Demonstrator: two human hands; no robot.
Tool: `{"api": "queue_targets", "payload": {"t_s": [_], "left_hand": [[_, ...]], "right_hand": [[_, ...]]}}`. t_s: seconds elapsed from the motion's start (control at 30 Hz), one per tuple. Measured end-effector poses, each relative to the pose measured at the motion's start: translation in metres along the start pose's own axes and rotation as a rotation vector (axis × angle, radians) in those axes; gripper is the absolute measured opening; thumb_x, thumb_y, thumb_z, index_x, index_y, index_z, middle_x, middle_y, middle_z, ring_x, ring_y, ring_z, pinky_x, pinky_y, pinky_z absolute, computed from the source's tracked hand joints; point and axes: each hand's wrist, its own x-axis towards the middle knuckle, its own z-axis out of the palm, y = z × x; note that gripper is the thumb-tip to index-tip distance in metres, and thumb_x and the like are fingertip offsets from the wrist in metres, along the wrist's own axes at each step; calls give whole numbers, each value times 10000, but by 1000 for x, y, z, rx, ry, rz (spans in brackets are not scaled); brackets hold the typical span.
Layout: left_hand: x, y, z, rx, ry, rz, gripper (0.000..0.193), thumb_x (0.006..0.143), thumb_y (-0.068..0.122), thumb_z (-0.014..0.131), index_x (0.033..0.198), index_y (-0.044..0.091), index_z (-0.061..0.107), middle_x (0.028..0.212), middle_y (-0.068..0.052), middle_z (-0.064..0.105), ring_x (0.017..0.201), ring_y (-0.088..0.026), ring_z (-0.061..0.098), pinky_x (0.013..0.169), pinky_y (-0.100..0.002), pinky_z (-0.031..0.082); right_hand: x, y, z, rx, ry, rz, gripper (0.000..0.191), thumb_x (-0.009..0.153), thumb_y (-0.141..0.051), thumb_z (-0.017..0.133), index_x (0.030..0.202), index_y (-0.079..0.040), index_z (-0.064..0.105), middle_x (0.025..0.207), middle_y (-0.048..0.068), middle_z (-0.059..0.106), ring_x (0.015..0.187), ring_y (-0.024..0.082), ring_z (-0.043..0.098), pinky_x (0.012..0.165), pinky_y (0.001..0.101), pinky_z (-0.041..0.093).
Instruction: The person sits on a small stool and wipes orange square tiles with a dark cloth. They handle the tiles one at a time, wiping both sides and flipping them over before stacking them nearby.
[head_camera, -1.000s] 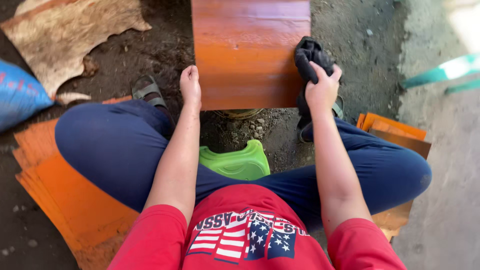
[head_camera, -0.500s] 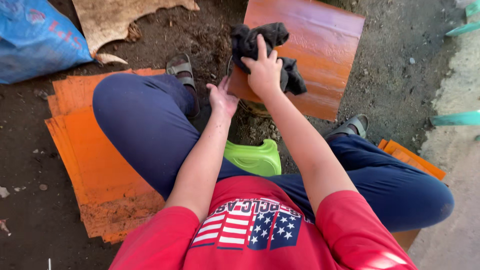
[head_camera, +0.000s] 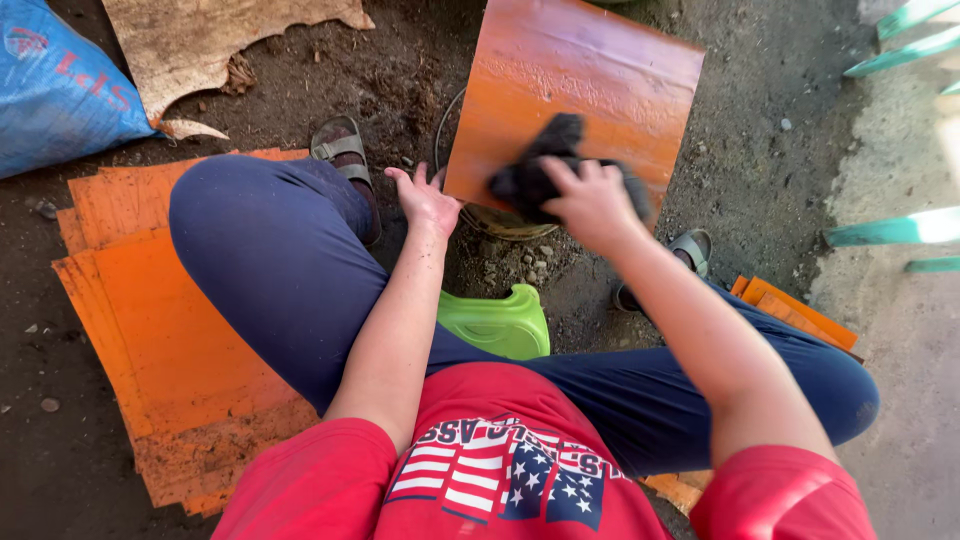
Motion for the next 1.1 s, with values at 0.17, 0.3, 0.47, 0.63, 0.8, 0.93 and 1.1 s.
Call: {"api": "queue_targets", "payload": {"t_s": [0.17, 0.3, 0.47, 0.63, 0.8, 0.93, 1.1], "left_hand": [[19, -4, -12, 425, 172, 376, 957, 942, 794, 296, 1646, 156, 184, 1694, -180, 226, 1556, -321, 229, 1248, -507, 119], [13, -46, -31, 461, 224, 283, 572, 1068, 477, 430, 1476, 78, 403, 1392, -165, 496, 1156, -263, 438, 913, -454, 306], [-14, -104, -38, 558, -9, -39, 322, 921, 61, 622, 1208, 179, 534, 1009, 72, 704, 905, -87, 684, 677, -223, 473], [-18, -112, -33, 560, -50, 135, 265, 1021, 39, 634, 1262, 66, 528, 1128, -49, 624, 1025, -171, 651, 859, -321, 571], [-18, -114, -24, 449, -110, 175, 320, 1018, -12, 538, 1315, 86, 470, 1255, -39, 616, 1100, -157, 646, 940, -352, 585], [-21, -125, -24, 471, -86, 227, 388, 978, -82, 499, 1321, 94, 454, 1282, -32, 603, 1079, -133, 626, 924, -351, 562], [-10, -134, -33, 497, -128, 392, 297, 967, -99, 634, 1211, 2, 498, 1073, -41, 616, 951, -133, 600, 838, -325, 538]], "right_hand": [[-28, 89, -25, -85, 1, 542, 243, 895, -230, 731, 1089, -343, 823, 1499, 93, 489, 1120, 406, 544, 887, 520, 464], [-9, 82, -26, 143, 303, 463, 353, 881, -153, 735, 1172, -335, 820, 1587, 141, 433, 1207, 419, 530, 965, 522, 469], [73, -5, -12, 249, 294, 227, 467, 713, -151, 737, 1094, -411, 807, 1532, 101, 438, 1224, 442, 511, 940, 527, 463], [83, -39, -7, 149, 207, -110, 507, 782, -189, 717, 1226, -431, 761, 1634, 102, 383, 1157, 400, 532, 912, 507, 464], [27, 15, -8, 137, 95, -216, 546, 699, -228, 759, 1193, -461, 755, 1596, 71, 379, 1129, 384, 529, 948, 501, 458], [32, 3, 9, 118, -1, -191, 656, 643, -156, 764, 1221, -465, 757, 1595, 88, 375, 1143, 391, 520, 900, 493, 454], [77, -39, 22, 214, 186, -256, 445, 698, -217, 761, 1101, -403, 786, 1610, 67, 378, 1185, 387, 516, 944, 501, 452]]}}
